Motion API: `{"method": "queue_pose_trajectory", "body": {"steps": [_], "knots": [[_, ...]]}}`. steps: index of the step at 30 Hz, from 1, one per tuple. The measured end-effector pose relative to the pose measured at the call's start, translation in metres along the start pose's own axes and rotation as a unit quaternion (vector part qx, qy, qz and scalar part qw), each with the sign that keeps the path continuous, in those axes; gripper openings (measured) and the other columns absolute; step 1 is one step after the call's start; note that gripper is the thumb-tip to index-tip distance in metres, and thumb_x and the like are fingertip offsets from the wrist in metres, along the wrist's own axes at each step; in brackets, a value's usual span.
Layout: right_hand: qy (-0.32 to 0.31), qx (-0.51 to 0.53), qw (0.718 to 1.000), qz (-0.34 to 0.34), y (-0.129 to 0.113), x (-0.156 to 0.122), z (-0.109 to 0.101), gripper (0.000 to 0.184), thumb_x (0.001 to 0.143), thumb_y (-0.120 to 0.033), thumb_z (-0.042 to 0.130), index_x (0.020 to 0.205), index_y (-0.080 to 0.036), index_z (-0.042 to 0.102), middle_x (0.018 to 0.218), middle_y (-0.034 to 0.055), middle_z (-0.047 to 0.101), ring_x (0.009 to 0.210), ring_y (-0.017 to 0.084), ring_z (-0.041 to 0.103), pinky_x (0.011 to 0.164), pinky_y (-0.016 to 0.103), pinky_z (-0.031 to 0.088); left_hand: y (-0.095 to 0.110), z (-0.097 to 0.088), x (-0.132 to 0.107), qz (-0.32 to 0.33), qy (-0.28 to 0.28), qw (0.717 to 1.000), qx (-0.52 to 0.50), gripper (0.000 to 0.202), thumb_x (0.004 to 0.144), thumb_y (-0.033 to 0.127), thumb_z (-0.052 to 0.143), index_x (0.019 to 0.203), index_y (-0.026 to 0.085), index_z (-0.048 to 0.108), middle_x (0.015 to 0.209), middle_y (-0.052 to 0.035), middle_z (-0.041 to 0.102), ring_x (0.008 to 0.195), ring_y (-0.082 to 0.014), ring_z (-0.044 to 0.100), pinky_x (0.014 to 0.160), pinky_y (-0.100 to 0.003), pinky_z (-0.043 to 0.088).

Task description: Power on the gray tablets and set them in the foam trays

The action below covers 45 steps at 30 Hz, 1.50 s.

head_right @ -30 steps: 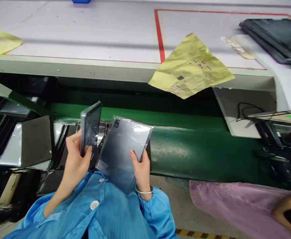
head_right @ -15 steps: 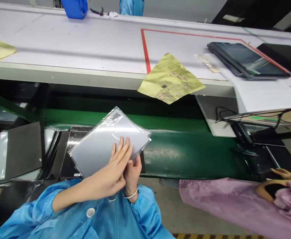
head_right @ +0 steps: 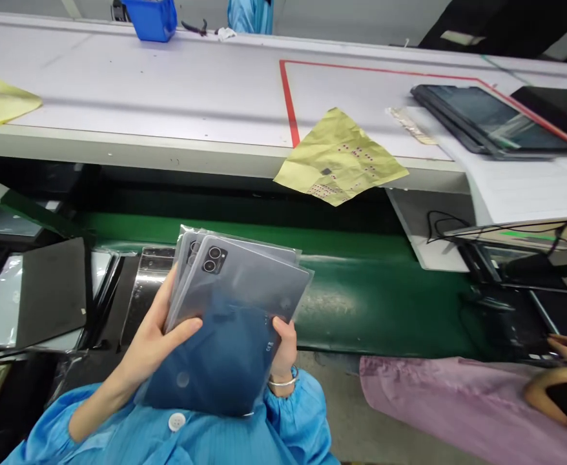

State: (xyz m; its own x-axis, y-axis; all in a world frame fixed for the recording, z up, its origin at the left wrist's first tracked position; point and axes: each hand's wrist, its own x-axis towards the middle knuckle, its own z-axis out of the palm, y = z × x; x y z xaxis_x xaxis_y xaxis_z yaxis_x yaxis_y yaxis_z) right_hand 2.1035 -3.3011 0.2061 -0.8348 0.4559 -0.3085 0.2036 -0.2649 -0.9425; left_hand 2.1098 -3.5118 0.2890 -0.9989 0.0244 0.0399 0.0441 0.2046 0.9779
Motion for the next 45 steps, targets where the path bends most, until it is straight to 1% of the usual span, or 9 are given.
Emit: {"method": "queue_pose_trajectory", "body": {"steps": [3,8,10,13,17,20,26,34,45], "knots": [[-0.001,0.0,1.0,0.009,0.002,-0.003,-0.015,0.028,0.068,-0.056,0.065,0.077,-0.031,0.074,0.069,0.0028,0.072,0.08,0.03,0.072,0.077,0.045,0.057,0.017,0.009,-0.008,0.021,0.022,1.0,0.003,0.091,0.093,0.04,0.074,0.166,0.048,0.019,0.176,-0.0017,0.027,0.155,-0.0369,0.039,0.103,-0.04,0.062],[-0.056,0.003,0.997,0.05,-0.01,-0.013,-0.025,0.028,0.063,-0.048,0.069,0.08,-0.028,0.078,0.074,0.0063,0.076,0.073,0.032,0.073,0.079,0.052,0.057,0.025,0.008,-0.011,0.021,0.059,0.998,0.003,0.107,0.089,0.045,0.079,0.166,0.051,0.005,0.177,-0.0027,0.021,0.138,-0.038,0.061,0.083,-0.038,0.071],[-0.045,0.016,0.998,0.048,-0.02,-0.016,-0.018,0.028,0.061,-0.041,0.069,0.084,-0.028,0.08,0.069,0.005,0.076,0.071,0.032,0.073,0.08,0.053,0.057,0.021,0.007,-0.016,0.046,0.083,0.995,0.025,0.107,0.088,0.048,0.079,0.166,0.05,0.006,0.177,-0.0024,0.021,0.142,-0.0382,0.056,0.088,-0.039,0.07],[-0.006,0.067,0.997,0.028,-0.034,-0.02,-0.002,0.033,0.058,-0.032,0.063,0.086,-0.03,0.081,0.076,0.0046,0.079,0.089,0.037,0.076,0.088,0.057,0.056,0.018,0.002,-0.023,0.102,0.112,0.985,0.082,0.088,0.097,0.041,0.069,0.167,0.047,0.014,0.174,0.0001,0.032,0.152,-0.0324,0.044,0.109,-0.039,0.059],[-0.003,0.087,0.996,0.001,-0.041,-0.021,0.011,0.014,0.052,-0.027,0.059,0.058,-0.029,0.072,0.081,0.005,0.081,0.11,0.04,0.074,0.1,0.059,0.053,0.024,-0.005,-0.022,0.177,0.058,0.974,0.129,0.065,0.104,0.019,0.056,0.161,0.042,0.038,0.156,0.0009,0.059,0.136,-0.0216,0.064,0.112,-0.03,0.056],[-0.008,0.08,0.997,-0.01,-0.04,-0.02,0.01,0.01,0.053,-0.025,0.06,0.054,-0.03,0.07,0.077,0.0035,0.081,0.109,0.038,0.074,0.102,0.057,0.053,0.031,-0.006,-0.018,0.194,0.052,0.971,0.13,0.061,0.103,0.014,0.055,0.158,0.04,0.045,0.147,0.0015,0.067,0.126,-0.0181,0.07,0.109,-0.027,0.058],[0.033,0.145,0.988,-0.042,-0.039,-0.018,0.012,0.016,0.047,-0.022,0.065,0.057,-0.032,0.072,0.068,-0.0057,0.078,0.089,0.032,0.079,0.093,0.05,0.061,0.032,-0.006,-0.016,0.203,0.05,0.971,0.118,0.063,0.102,0.013,0.057,0.158,0.04,0.044,0.147,0.0024,0.067,0.124,-0.0161,0.071,0.107,-0.025,0.058],[0.029,0.158,0.987,-0.018,-0.043,-0.02,0.013,0.013,0.044,-0.02,0.069,0.053,-0.03,0.072,0.069,-0.004,0.079,0.083,0.03,0.08,0.087,0.046,0.064,0.03,-0.006,-0.019,0.187,0.033,0.976,0.109,0.065,0.103,0.011,0.054,0.159,0.042,0.041,0.153,0.007,0.062,0.131,-0.0122,0.065,0.113,-0.022,0.052],[0.027,0.164,0.986,-0.025,-0.048,-0.022,0.016,0.034,0.045,-0.02,0.069,0.076,-0.029,0.081,0.098,0.0016,0.084,0.111,0.035,0.075,0.101,0.054,0.059,0.028,-0.008,-0.022,0.167,0.011,0.98,0.105,0.064,0.106,0.01,0.043,0.159,0.045,0.04,0.151,0.0097,0.062,0.128,-0.0145,0.068,0.104,-0.024,0.058]]}}
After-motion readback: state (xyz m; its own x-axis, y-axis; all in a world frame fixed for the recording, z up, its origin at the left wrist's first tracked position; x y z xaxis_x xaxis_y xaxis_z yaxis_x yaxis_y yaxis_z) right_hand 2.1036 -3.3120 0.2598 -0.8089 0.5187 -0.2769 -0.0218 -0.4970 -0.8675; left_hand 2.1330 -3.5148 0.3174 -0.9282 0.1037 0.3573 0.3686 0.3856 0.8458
